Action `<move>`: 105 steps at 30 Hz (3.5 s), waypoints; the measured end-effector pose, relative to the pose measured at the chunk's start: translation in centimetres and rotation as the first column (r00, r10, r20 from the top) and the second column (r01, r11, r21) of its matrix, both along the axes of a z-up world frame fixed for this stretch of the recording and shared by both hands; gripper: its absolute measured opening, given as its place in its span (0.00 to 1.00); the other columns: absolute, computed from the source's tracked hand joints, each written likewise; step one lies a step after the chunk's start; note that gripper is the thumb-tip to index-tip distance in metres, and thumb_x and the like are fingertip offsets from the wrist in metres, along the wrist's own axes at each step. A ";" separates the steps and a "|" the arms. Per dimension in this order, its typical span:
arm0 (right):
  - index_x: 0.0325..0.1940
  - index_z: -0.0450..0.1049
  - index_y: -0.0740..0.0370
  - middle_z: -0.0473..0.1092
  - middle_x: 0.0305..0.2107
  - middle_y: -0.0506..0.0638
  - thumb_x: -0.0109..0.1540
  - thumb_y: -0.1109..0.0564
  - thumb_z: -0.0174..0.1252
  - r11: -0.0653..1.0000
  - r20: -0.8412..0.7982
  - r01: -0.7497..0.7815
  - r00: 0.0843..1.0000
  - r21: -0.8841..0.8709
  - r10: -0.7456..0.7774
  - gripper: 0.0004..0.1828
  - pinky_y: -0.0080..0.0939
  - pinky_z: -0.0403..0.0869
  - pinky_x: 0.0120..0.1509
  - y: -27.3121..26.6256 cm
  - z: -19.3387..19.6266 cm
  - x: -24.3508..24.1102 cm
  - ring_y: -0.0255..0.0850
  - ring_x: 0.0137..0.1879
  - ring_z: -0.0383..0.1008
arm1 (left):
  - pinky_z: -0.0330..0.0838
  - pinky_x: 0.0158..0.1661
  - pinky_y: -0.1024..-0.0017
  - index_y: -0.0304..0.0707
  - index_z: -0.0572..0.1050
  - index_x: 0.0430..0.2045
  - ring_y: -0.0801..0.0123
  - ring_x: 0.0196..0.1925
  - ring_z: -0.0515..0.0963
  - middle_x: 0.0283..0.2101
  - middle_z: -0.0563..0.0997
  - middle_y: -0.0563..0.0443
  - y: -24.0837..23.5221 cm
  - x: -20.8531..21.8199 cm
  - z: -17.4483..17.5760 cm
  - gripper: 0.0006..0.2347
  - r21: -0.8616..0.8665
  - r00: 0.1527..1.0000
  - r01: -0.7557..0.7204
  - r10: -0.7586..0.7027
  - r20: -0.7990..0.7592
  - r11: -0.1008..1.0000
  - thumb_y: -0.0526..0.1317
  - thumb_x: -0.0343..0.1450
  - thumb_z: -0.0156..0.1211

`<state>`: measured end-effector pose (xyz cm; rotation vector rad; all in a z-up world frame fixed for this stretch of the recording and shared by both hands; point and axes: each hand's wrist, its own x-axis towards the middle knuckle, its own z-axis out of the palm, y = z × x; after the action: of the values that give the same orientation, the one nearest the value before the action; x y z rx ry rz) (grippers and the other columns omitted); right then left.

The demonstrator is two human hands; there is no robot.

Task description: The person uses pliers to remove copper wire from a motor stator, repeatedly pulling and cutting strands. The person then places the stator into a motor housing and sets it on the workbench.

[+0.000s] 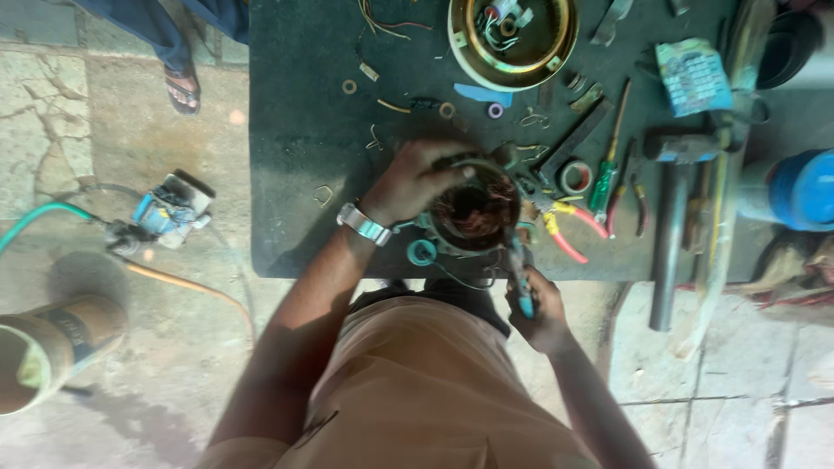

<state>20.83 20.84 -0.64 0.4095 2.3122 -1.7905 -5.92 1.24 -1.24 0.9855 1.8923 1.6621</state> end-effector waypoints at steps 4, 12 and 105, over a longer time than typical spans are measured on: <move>0.46 0.67 0.65 0.61 0.28 0.43 0.49 0.77 0.53 0.984 -0.151 0.006 0.988 -0.180 -0.034 0.23 0.30 0.64 0.38 0.1 -0.5 0.0 0.30 0.34 0.61 | 0.81 0.49 0.68 0.37 0.80 0.50 0.66 0.46 0.87 0.44 0.87 0.46 -0.7 -2.2 -1.2 0.15 0.069 0.992 0.022 -0.031 0.125 0.997 0.46 0.75 0.59; 0.56 0.70 0.68 0.71 0.28 0.48 0.63 0.68 0.53 0.951 -0.246 0.140 0.946 -0.277 -0.211 0.16 0.35 0.72 0.40 0.4 1.3 -0.6 0.36 0.35 0.72 | 0.80 0.52 0.68 0.39 0.79 0.53 0.65 0.50 0.86 0.48 0.86 0.46 -1.5 -1.8 -0.6 0.16 0.105 0.996 -0.059 0.052 0.066 0.993 0.47 0.75 0.60; 0.68 0.69 0.57 0.65 0.66 0.55 0.47 0.62 0.74 0.845 -0.338 -0.202 0.851 0.495 0.402 0.44 0.52 0.64 0.78 0.6 10.6 -13.2 0.53 0.74 0.63 | 0.62 0.59 0.57 0.34 0.71 0.16 0.53 0.58 0.66 0.50 0.66 0.43 0.4 7.3 4.5 0.12 0.134 0.880 -0.317 0.344 -0.327 0.939 0.33 0.56 0.74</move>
<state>7.62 21.47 9.93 -0.3438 2.8871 -1.2790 1.35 1.64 3.21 1.0923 2.3558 1.8583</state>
